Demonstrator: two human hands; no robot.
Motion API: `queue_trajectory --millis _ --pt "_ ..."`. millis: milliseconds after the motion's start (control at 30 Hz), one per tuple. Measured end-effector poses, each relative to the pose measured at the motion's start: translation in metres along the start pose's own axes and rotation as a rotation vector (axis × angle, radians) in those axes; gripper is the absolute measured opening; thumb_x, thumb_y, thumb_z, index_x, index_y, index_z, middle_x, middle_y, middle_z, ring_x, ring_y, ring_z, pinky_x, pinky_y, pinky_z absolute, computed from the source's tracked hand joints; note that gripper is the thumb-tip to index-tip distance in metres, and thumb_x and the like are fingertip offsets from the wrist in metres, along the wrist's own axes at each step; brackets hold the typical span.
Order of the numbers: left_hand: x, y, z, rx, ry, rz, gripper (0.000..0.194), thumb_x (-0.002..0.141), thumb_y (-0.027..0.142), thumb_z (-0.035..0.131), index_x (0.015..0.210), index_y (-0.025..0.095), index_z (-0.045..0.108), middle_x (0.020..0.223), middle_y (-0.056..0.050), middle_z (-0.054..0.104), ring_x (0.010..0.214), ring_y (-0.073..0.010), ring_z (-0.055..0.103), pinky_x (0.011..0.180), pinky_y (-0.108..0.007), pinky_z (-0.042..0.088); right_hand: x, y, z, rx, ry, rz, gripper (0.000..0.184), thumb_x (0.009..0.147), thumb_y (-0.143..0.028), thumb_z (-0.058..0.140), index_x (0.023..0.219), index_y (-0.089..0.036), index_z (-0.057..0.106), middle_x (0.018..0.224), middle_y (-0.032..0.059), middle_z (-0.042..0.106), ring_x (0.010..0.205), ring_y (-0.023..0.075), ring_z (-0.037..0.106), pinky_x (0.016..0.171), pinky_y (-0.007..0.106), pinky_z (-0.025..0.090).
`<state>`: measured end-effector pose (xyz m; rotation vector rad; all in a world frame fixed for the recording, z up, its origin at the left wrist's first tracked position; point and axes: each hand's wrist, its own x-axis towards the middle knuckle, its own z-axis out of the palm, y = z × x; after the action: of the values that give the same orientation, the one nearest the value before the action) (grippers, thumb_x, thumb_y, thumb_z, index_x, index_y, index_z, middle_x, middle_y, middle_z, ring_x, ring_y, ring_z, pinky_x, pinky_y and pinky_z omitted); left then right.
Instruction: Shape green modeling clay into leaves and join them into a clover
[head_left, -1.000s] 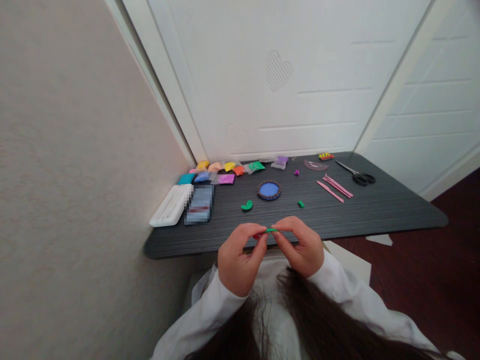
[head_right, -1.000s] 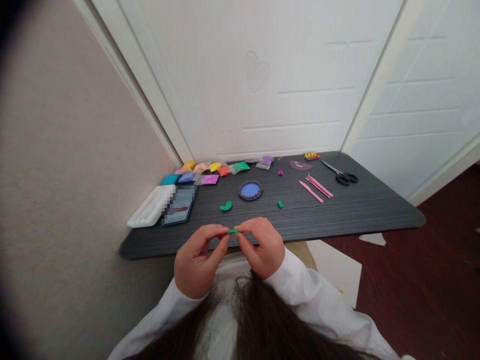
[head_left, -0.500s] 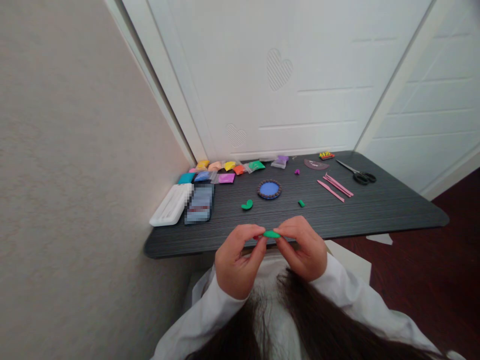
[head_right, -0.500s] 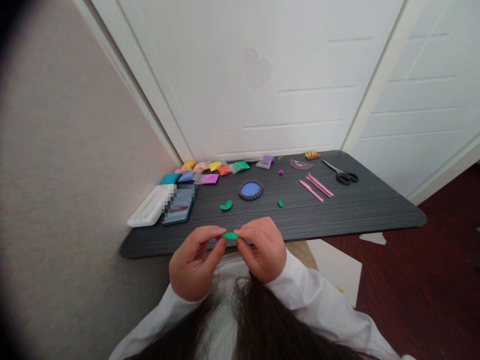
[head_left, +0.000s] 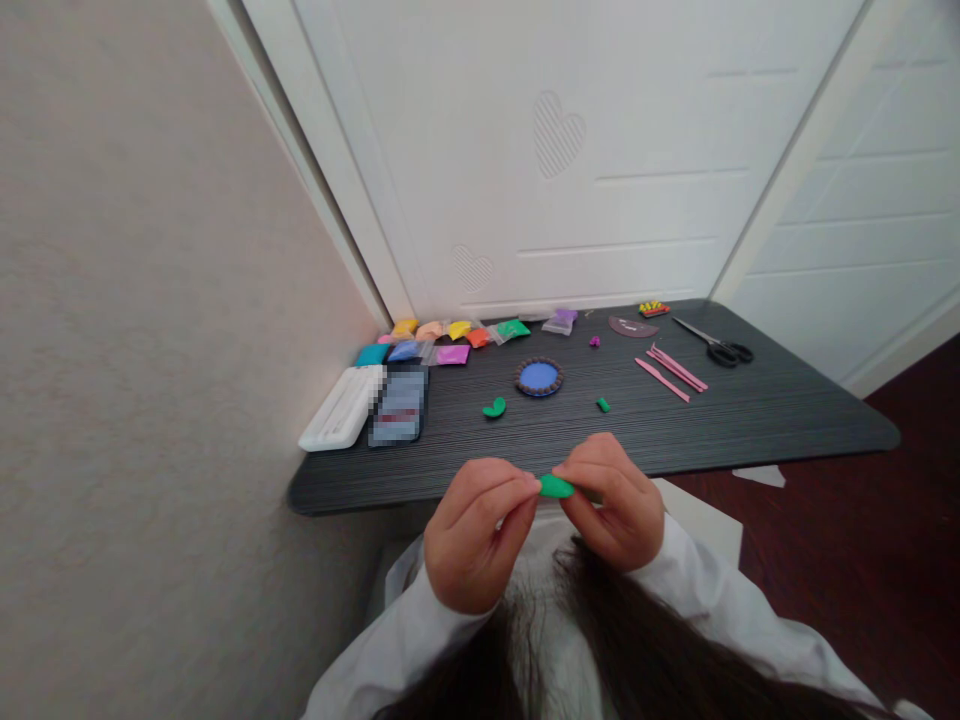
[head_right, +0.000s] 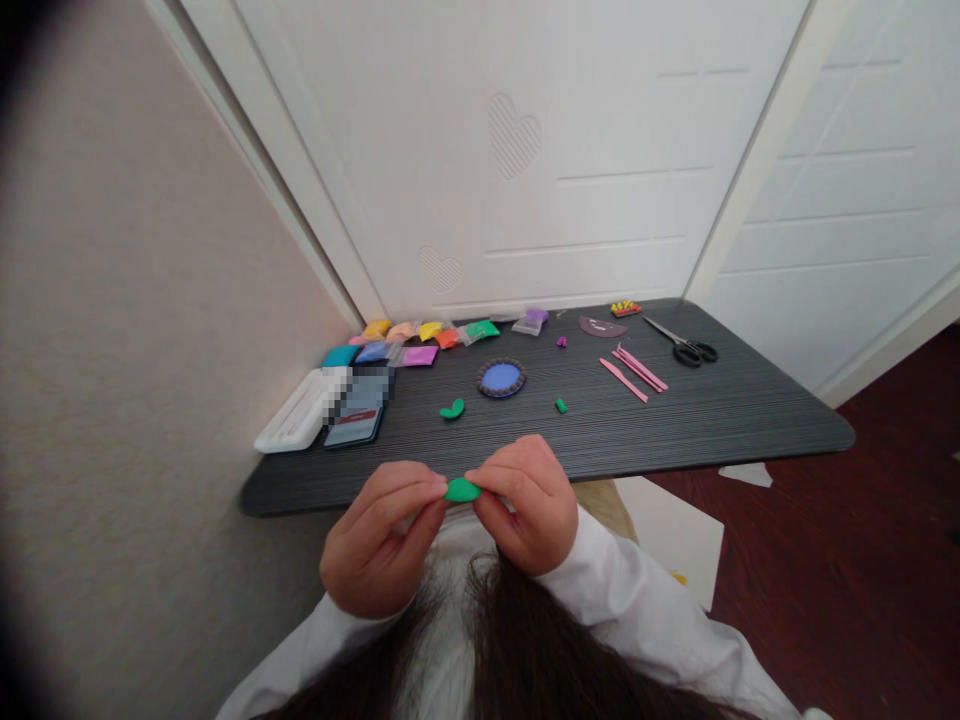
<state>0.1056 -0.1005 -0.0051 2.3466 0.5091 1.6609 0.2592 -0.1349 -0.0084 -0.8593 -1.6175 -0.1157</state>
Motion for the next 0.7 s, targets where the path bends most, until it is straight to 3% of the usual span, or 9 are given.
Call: queue_trajectory --millis 433,567,700 --pt "0.0019 0.0007 -0.0013 -0.024 -0.023 0.009 0.034 0.064 -0.004 0.062 0.091 0.018 0.061 0.083 -0.003 0.063 0.079 -0.0146 0.057 0.071 -0.032 0.050 -0.0015 -0.0003 -0.0020 0.071 -0.064 0.042 0.035 0.073 -0.005 0.056 0.102 -0.023 0.059 0.080 0.0043 0.061 0.072 0.0156 0.055 0.064 0.032 0.049" --pt "0.0015 0.0010 -0.0013 -0.047 -0.020 0.021 0.036 0.063 -0.005 0.063 0.091 0.017 0.061 0.082 -0.003 0.062 0.080 -0.0149 0.057 0.069 -0.032 0.051 -0.0021 -0.0009 -0.0022 0.069 -0.050 0.035 0.035 0.072 -0.004 0.055 0.101 -0.023 0.058 0.078 0.0040 0.061 0.071 0.0158 0.055 0.063 0.033 0.048" --pt "0.0053 0.0029 -0.0066 -0.014 -0.010 0.061 0.038 0.062 -0.005 0.065 0.093 0.018 0.061 0.082 -0.002 0.062 0.080 -0.0153 0.057 0.068 -0.032 0.052 -0.0039 -0.0012 -0.0027 0.070 -0.004 0.046 0.046 0.073 -0.007 0.056 0.114 -0.026 0.050 0.083 0.0041 0.060 0.075 0.0167 0.055 0.066 0.035 0.049"
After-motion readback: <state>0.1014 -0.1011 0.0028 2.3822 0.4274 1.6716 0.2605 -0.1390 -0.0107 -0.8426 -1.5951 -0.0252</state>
